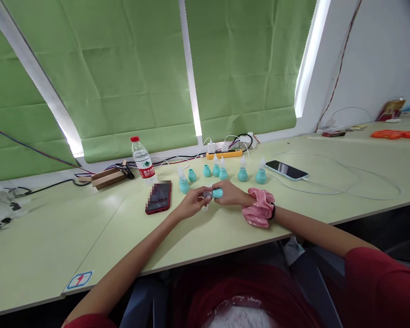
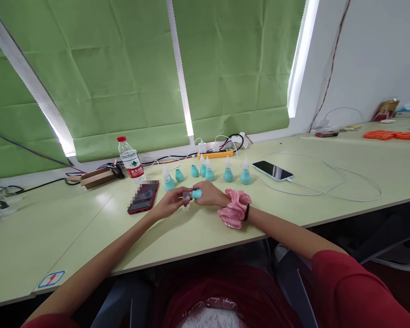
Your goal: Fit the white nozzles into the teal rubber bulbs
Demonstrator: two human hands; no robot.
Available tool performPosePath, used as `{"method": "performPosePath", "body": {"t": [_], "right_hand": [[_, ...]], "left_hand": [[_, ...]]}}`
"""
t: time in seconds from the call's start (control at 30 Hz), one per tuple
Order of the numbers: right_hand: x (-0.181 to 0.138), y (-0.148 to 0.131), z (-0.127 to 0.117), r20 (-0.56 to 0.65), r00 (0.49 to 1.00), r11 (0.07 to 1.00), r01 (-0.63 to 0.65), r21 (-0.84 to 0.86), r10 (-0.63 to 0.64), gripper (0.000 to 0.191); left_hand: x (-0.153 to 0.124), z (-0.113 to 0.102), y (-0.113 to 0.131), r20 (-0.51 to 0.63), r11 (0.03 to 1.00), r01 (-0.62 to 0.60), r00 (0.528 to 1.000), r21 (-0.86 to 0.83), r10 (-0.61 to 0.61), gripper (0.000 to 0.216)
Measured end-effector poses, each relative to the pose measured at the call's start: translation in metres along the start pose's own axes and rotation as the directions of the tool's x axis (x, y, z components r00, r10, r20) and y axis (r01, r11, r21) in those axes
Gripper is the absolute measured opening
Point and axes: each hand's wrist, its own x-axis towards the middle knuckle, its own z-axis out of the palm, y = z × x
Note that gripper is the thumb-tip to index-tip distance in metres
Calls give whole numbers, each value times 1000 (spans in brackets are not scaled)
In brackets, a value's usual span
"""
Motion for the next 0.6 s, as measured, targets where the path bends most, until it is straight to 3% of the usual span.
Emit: {"method": "performPosePath", "body": {"t": [0.1,0.2,0.27,0.33,0.43,0.6], "right_hand": [[3,-3,-3,-16,999,996,-35,81,37,9],[6,-7,-7,-139,986,992,-79,96,92,17],[7,-8,-10,-231,966,991,-96,92,115,22],[5,-7,-14,-266,955,990,-115,86,134,27],[3,-4,-18,-227,966,991,-112,70,126,30],[2,-1,-16,-194,979,997,-47,57,57,25]], "left_hand": [[6,-5,2,-20,999,-38,999,-20,37,45],[10,-16,3,-146,996,-77,987,-52,68,51],[8,-24,2,-207,997,-63,976,52,73,45],[4,-27,0,-166,964,-3,985,264,49,37],[-2,-22,-3,-17,824,47,999,565,-45,35],[-2,-18,-7,22,659,26,998,752,-65,35]]}}
